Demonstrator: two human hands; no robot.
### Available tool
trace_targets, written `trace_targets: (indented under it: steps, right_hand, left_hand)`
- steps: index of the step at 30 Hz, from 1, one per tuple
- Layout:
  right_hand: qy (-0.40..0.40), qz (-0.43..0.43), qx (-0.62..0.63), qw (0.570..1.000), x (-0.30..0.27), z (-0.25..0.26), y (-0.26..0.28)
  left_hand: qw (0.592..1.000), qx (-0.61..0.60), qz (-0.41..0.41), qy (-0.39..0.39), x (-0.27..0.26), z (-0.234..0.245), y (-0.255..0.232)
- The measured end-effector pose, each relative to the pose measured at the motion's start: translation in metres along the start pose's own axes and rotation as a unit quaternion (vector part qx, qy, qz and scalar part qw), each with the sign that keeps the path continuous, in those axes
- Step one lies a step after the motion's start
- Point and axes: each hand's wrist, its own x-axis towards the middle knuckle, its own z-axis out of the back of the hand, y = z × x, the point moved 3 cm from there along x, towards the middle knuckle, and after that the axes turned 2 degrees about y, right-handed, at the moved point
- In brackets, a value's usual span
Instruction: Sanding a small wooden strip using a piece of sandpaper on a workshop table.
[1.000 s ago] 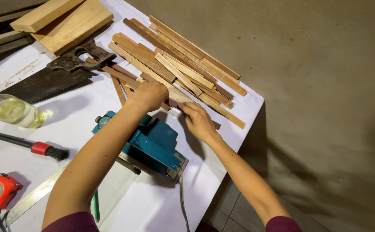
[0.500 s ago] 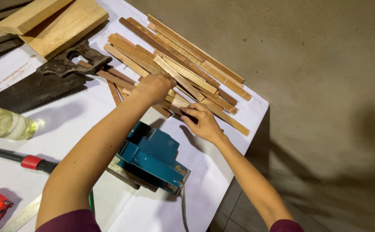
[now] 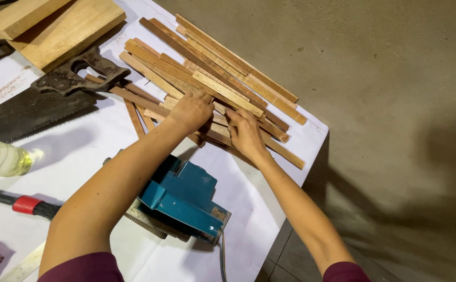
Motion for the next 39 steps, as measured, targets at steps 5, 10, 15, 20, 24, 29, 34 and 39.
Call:
trace_targets:
  steps: [5,10,15,20,24,29,34,39]
  right_hand:
    - [0.04,-0.007,0.039,0.998,0.004,0.013,0.01]
    - [-0.043,0.002,0.028,0.999,0.024,0.015,-0.029]
    - [-0.057,-0.031,-0.098,0.993,0.029,0.003,-0.054]
    - [-0.041,-0.031,0.025,0.998,0.016,0.024,-0.018]
    - [0.016,0.003,0.075,0.997,0.007,0.039,-0.002]
    - [0.099,-0.072,0.157,0.98,0.013,0.042,-0.028]
    - [0.07,-0.129,0.115,0.983,0.023,0.046,-0.041]
    - [0.085,0.012,-0.045,0.995,0.028,0.044,-0.012]
  left_hand:
    - [0.994,-0.111,-0.005,-0.015,0.0,0.015,0.009]
    - [0.987,-0.135,0.03,0.084,0.012,0.032,0.013]
    - [0.978,-0.14,0.019,-0.153,0.035,0.014,0.015]
    - [0.983,-0.145,0.026,-0.107,0.03,0.019,0.018]
    - [0.992,-0.123,0.0,-0.042,0.01,0.031,0.02]
    - [0.986,-0.168,0.014,0.018,-0.01,0.034,0.024]
    - [0.979,-0.199,0.041,-0.004,-0.007,0.04,0.03]
    - [0.98,-0.124,0.054,0.147,-0.003,0.047,0.019]
